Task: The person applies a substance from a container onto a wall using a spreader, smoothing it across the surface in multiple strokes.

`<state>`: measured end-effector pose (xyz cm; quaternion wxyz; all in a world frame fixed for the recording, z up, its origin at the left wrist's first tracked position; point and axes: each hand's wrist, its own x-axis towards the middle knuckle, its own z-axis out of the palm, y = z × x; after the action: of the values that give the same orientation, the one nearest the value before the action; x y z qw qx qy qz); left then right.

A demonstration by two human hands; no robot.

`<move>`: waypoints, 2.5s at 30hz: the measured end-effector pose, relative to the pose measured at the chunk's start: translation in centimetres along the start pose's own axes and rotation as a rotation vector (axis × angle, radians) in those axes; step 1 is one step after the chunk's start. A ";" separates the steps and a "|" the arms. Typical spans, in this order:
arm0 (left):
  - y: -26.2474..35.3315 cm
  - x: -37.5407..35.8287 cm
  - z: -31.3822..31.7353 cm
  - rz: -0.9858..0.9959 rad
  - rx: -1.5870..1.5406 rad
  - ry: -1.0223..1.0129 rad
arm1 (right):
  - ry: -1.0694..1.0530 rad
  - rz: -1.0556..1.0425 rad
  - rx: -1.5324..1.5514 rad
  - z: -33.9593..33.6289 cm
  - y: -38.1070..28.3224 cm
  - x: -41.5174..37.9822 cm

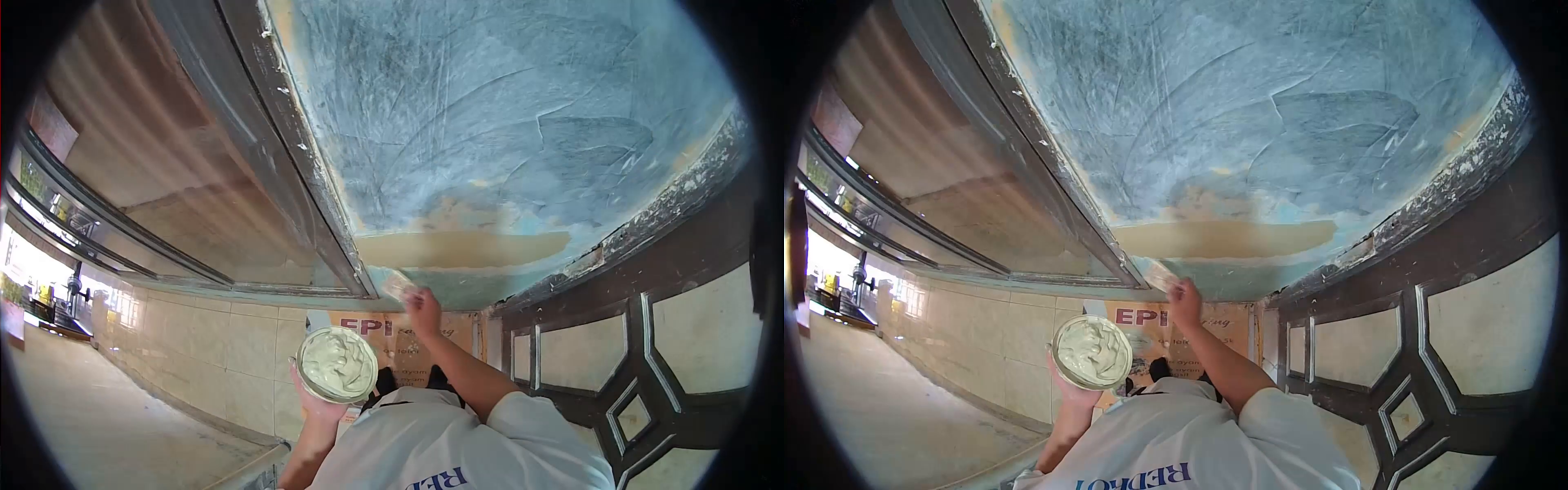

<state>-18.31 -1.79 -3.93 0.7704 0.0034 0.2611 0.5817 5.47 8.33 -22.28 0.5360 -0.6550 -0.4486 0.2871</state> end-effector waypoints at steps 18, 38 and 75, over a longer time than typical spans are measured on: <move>-1.9 3.0 1.7 -0.085 0.108 -0.092 | 0.168 -0.148 -0.335 -15.0 4.9 1.5; -5.9 2.3 3.8 -0.133 0.195 -0.093 | 0.616 -0.103 -0.457 -30.9 4.5 6.3; -17.9 1.2 8.6 -0.120 0.165 -0.107 | 0.231 0.531 0.579 -25.8 9.2 4.6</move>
<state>1.41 -3.88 -2.52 0.8137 0.0821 0.2665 0.5100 32.12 0.76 -23.95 0.6522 -0.5981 -0.1015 0.4545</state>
